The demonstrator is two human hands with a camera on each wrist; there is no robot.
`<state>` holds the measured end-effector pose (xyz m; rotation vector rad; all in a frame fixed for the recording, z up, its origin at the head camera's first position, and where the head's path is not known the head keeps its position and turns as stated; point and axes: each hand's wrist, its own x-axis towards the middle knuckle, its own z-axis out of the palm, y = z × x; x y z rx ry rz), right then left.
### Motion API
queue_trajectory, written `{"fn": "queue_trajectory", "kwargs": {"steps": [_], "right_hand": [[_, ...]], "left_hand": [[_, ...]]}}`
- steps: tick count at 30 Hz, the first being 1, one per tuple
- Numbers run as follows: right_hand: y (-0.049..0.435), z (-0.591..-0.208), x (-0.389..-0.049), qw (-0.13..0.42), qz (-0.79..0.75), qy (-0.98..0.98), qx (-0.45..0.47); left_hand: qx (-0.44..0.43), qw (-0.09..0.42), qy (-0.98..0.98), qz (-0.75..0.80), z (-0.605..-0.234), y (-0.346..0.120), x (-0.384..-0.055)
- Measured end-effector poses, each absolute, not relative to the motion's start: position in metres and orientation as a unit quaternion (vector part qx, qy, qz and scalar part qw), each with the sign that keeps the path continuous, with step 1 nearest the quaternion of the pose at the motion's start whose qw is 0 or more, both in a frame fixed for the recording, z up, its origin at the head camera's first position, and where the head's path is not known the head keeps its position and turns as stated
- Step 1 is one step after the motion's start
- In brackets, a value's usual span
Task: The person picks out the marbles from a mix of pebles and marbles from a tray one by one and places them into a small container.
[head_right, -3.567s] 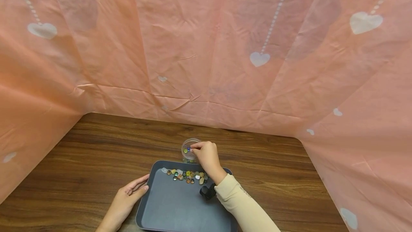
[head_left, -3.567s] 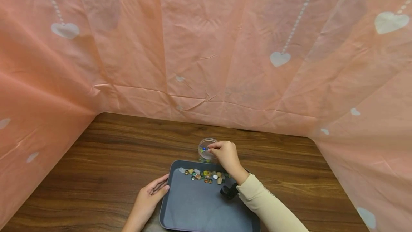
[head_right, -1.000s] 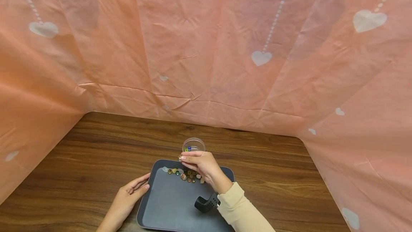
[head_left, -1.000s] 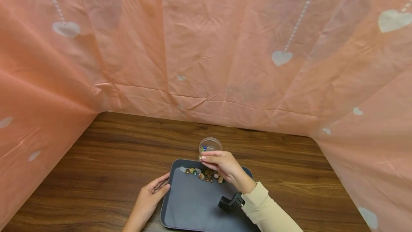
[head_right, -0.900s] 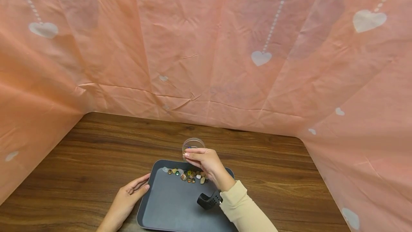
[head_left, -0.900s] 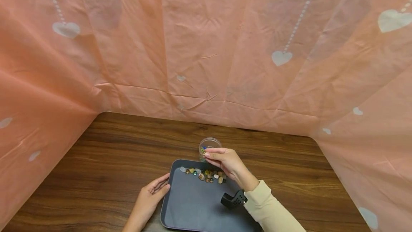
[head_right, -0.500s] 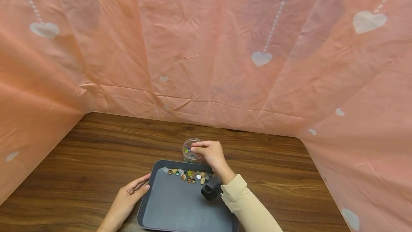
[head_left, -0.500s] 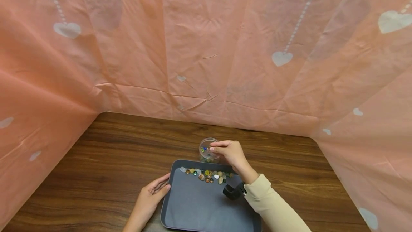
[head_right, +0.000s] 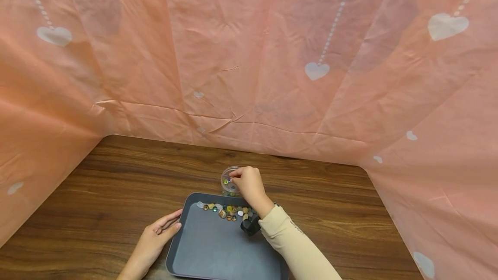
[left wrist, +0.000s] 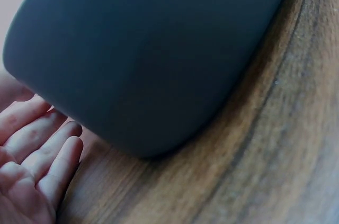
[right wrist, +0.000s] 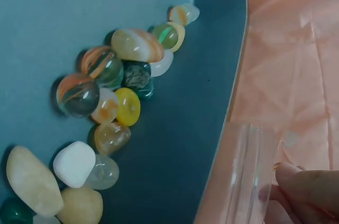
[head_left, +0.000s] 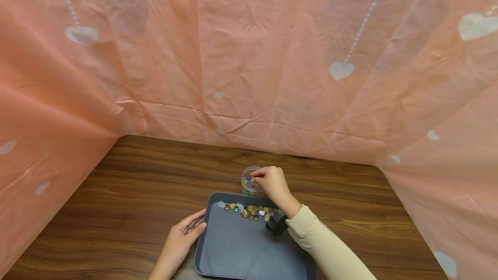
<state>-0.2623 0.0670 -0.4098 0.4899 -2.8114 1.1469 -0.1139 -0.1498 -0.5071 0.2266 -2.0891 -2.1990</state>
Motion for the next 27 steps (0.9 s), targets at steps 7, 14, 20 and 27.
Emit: {"fn": "queue_trajectory", "kwargs": {"steps": [7, 14, 20, 27], "right_hand": [[0.068, -0.411, -0.263, 0.051, 0.358, -0.918, 0.165], [0.071, -0.410, -0.264, 0.055, 0.358, -0.918, 0.160], [0.068, -0.411, -0.248, 0.069, 0.438, -0.884, 0.146], [0.060, -0.419, -0.225, 0.022, 0.477, -0.858, 0.189]], "left_hand": [[0.074, 0.051, -0.687, -0.721, -0.505, -0.150, -0.114], [0.076, 0.049, -0.689, -0.719, -0.505, -0.149, -0.114], [0.072, 0.050, -0.684, -0.724, -0.506, -0.149, -0.114], [0.075, 0.055, -0.687, -0.721, -0.506, -0.149, -0.115]]}}
